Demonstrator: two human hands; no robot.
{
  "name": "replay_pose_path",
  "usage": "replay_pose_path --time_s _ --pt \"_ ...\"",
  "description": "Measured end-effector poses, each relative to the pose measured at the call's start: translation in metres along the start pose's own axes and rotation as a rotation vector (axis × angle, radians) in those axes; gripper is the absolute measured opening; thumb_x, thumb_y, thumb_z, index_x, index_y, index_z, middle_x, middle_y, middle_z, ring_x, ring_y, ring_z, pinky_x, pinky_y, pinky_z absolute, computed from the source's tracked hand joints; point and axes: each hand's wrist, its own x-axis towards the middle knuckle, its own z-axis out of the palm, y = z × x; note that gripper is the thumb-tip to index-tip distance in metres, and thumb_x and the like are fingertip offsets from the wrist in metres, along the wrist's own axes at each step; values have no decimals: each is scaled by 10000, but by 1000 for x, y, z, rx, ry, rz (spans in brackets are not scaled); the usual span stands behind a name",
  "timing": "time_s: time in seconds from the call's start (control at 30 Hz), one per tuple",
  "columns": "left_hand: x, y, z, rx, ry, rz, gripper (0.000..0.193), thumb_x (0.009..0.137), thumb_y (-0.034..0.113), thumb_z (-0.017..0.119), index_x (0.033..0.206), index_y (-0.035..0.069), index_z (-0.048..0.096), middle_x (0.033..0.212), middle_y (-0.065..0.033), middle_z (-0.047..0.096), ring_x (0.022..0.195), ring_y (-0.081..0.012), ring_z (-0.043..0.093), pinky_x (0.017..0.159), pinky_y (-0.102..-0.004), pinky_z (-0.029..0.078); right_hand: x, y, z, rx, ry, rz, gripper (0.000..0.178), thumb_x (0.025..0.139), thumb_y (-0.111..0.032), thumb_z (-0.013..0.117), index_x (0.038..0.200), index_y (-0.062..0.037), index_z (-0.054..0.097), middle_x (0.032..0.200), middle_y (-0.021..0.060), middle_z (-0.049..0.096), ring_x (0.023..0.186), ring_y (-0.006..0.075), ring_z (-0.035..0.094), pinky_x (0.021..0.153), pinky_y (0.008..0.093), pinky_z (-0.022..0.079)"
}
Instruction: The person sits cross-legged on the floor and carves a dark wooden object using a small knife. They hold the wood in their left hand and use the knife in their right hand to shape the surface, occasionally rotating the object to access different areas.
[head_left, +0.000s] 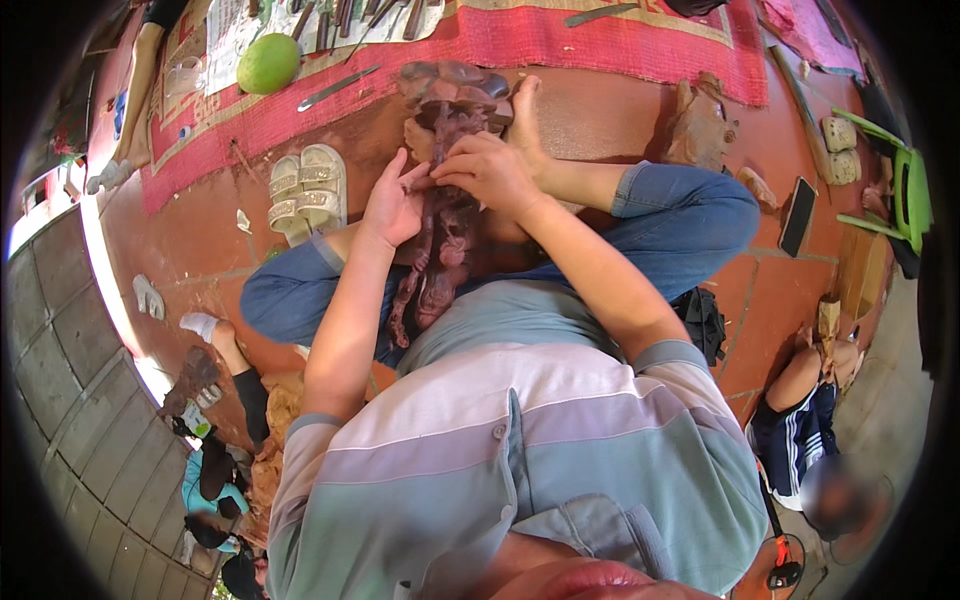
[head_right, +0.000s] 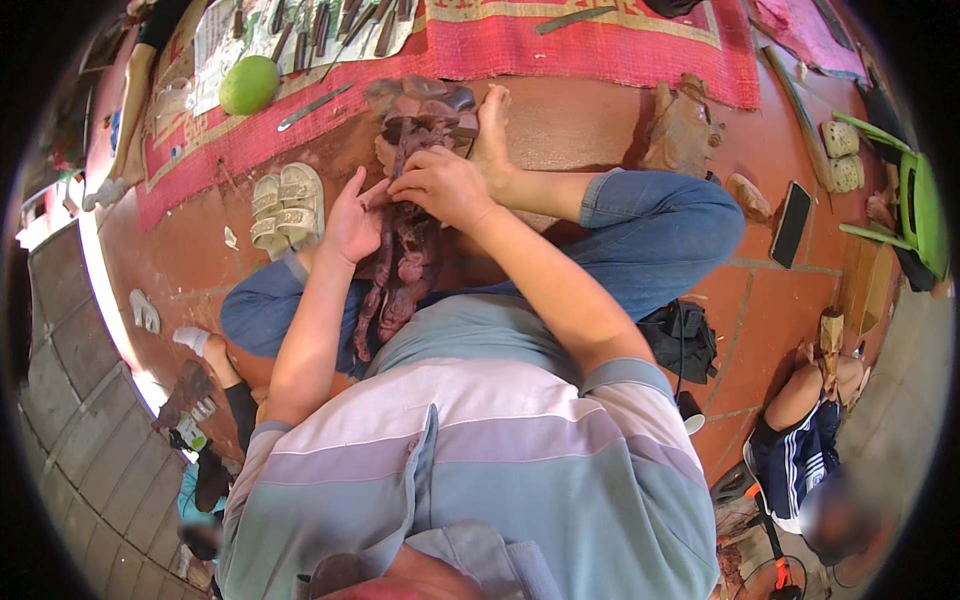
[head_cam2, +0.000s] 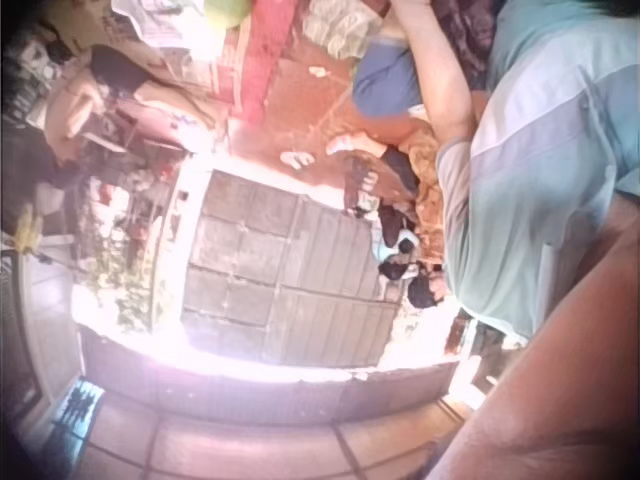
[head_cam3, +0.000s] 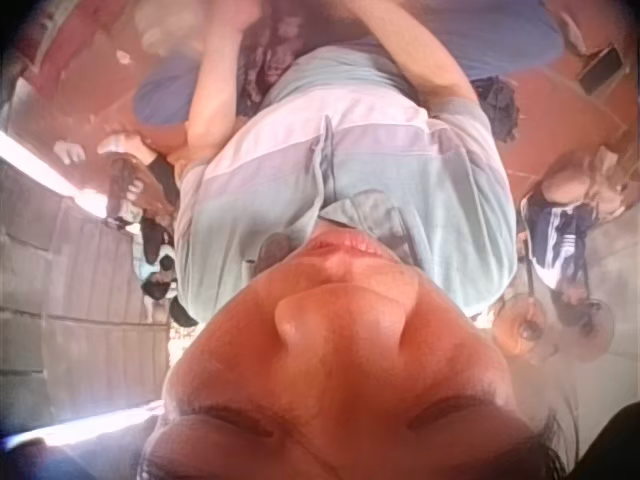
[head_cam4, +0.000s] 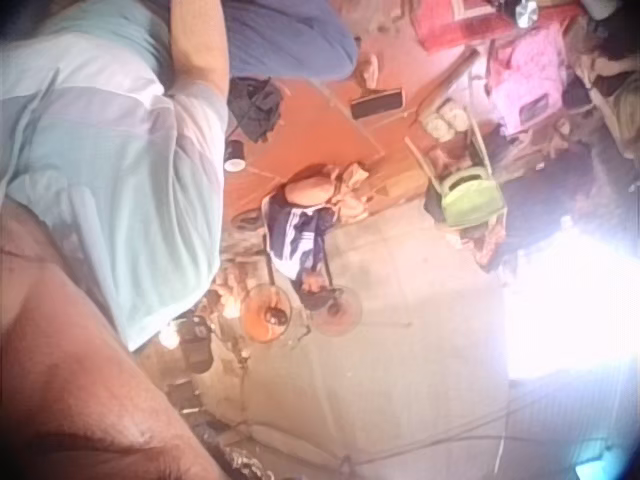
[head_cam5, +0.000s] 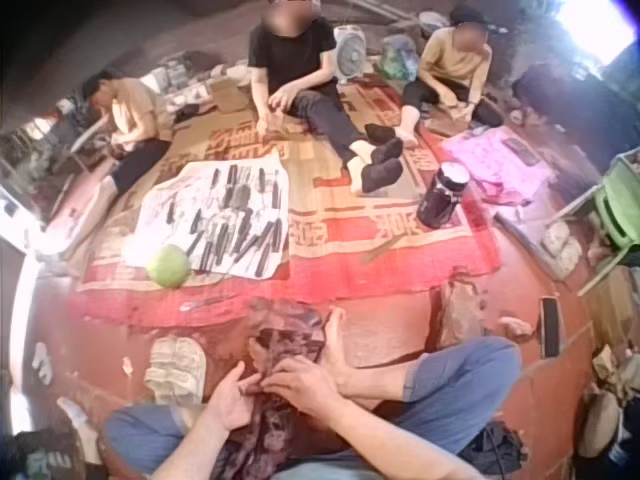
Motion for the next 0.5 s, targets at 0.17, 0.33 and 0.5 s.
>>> replay_pose_path --time_s 0.17,0.33,0.5 --pt "3 -5 -10 -151 -307 -44 689 961 519 314 1347 -50 358 1260 -214 532 1175 -323 519 1030 -440 383 -43 56 -38 -116 96 34 102 755 -204 678 837 -199 739 868 -8 660 825 208 619 731 326 496" --pt "-17 -7 -4 -125 -289 -6 677 964 523 304 1322 -44 394 1239 -189 551 1171 -297 522 1024 -426 391 -31 32 -48 -95 118 51 106 724 -189 707 826 -186 737 837 -1 656 804 215 622 733 336 501" --pt "-4 -1 -39 -61 -338 10 634 965 516 323 1292 -18 428 1141 -136 596 1070 -224 571 965 -361 437 7 -8 11 -72 27 17 94 731 -234 683 807 -195 722 832 -28 628 848 193 591 709 321 487"
